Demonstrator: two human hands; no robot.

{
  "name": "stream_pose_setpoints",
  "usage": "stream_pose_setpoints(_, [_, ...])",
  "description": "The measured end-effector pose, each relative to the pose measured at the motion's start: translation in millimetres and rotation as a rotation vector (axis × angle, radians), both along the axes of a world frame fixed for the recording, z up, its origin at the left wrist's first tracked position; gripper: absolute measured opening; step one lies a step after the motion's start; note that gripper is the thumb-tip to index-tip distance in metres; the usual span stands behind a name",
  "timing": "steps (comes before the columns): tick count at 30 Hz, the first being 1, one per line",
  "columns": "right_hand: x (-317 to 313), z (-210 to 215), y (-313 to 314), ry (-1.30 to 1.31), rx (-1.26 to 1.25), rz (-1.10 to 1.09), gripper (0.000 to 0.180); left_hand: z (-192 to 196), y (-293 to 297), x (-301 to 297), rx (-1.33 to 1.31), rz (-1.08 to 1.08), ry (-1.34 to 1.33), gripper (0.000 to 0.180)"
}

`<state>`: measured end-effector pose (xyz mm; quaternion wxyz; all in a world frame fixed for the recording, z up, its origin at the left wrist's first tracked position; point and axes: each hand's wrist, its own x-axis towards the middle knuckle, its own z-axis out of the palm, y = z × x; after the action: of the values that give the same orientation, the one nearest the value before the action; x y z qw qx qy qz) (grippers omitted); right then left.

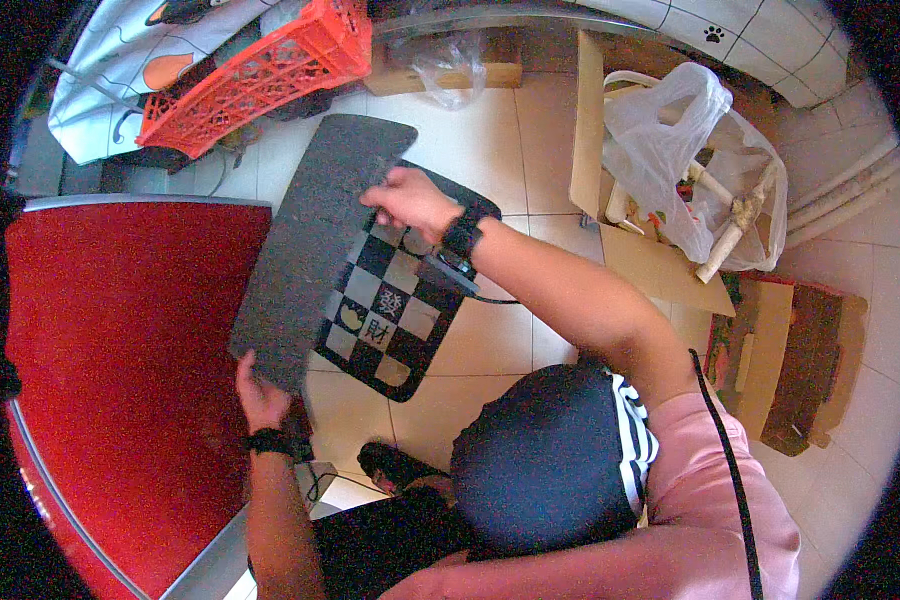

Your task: The person sits on the floor and assembles a disassembled electronic device by connecting internal wires and snapping the casing halves together. They then place the assembled unit into a black carrying case along with a blue tool and a plastic bag, and finally move a mat and a steamer pot to the side.

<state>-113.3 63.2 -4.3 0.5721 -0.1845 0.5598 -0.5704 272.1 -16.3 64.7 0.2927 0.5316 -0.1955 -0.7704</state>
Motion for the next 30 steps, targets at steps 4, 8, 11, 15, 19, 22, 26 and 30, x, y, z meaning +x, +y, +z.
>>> stream_pose_setpoints(4, [9.5,-43.6,54.5,-0.002,0.076,0.013,0.018,-62.5,46.7,12.0,0.134,-0.042,-0.162,0.054])
stream_pose_setpoints(8, [22.9,-89.2,102.2,0.063,0.325,0.043,0.019,-118.5,84.8,27.0,0.217,-0.103,-0.355,0.042])
stream_pose_setpoints(11, [29.8,-106.4,122.1,0.163,0.295,0.050,0.019,-142.3,106.7,31.9,0.257,-0.092,-0.362,0.029])
stream_pose_setpoints(15, [26.9,-105.6,134.3,0.524,0.384,0.103,0.023,-155.4,110.9,24.9,0.189,-0.197,-0.719,0.045])
stream_pose_setpoints(19, [11.4,-96.3,132.9,0.886,0.502,-0.331,0.055,-158.8,96.2,10.9,0.180,-0.198,-0.985,0.060])
stream_pose_setpoints(22, [-7.2,-89.8,126.0,0.795,0.530,-0.320,0.070,-149.3,93.9,-3.6,-0.170,0.010,-1.346,0.073])
stream_pose_setpoints(26, [-13.3,-81.9,111.6,0.748,0.638,-0.133,0.059,-109.5,83.7,-31.8,-1.015,-0.503,-1.675,0.088])
stream_pose_setpoints(30, [-0.9,-86.3,105.5,1.062,0.471,-0.290,0.051,-88.9,51.3,-74.7,-1.250,-1.129,-1.623,0.095])
